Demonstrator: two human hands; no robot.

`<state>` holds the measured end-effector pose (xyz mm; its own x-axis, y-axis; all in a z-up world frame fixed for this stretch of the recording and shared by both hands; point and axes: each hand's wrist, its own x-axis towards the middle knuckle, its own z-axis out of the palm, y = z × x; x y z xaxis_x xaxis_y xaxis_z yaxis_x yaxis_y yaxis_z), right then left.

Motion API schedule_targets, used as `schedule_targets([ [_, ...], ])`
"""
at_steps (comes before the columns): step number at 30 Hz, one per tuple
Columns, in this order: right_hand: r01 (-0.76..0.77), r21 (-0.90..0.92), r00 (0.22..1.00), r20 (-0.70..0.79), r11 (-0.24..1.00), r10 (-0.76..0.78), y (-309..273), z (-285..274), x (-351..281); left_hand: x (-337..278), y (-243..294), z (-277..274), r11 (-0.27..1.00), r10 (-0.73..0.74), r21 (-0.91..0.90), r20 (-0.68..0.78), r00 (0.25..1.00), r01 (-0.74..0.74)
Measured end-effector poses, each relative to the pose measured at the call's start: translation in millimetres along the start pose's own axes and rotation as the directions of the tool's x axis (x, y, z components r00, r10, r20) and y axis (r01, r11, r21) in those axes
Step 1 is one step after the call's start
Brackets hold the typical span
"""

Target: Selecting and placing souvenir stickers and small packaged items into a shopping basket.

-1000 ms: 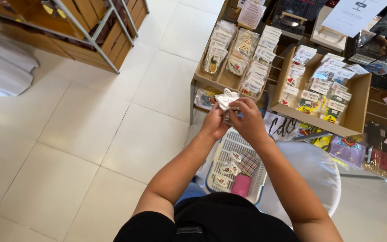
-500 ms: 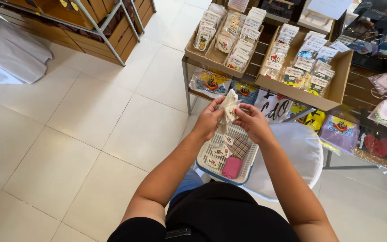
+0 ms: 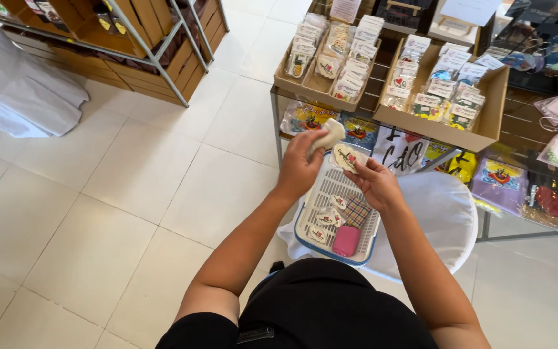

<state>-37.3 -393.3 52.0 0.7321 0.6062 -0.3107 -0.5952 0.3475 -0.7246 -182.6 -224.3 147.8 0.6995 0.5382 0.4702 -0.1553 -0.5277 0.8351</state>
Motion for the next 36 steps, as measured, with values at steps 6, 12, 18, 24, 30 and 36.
schedule_targets([
  [6,0.024,0.037,1.0,-0.002,0.999,-0.024,25.0,27.5,-4.1,-32.7,-63.9,15.1,0.92,0.246,0.284,0.116,0.962,-0.27],
  [12,0.038,0.052,0.997,-0.068,0.998,-0.034,42.2,20.8,-6.7,-34.1,-61.3,-29.4,0.875,0.164,0.423,0.195,0.967,-0.234],
  [18,0.013,0.123,0.995,-0.103,0.992,0.0,57.8,41.0,-30.6,-28.4,-24.8,-40.5,0.909,0.112,0.37,0.222,0.969,-0.19],
  [24,-0.025,0.123,0.982,-0.182,0.992,0.047,66.1,51.2,-44.2,-59.4,-32.2,-43.3,0.918,0.127,0.318,0.328,0.936,-0.236],
  [30,0.058,0.144,0.971,-0.239,0.988,-0.022,86.6,-10.8,-27.2,-38.1,-57.3,-59.1,0.968,0.085,0.219,0.178,0.98,-0.124],
  [36,0.058,0.155,0.966,-0.257,0.986,-0.016,68.6,15.6,-28.9,-38.7,-51.6,-34.8,0.983,0.096,0.126,0.255,0.962,-0.131],
])
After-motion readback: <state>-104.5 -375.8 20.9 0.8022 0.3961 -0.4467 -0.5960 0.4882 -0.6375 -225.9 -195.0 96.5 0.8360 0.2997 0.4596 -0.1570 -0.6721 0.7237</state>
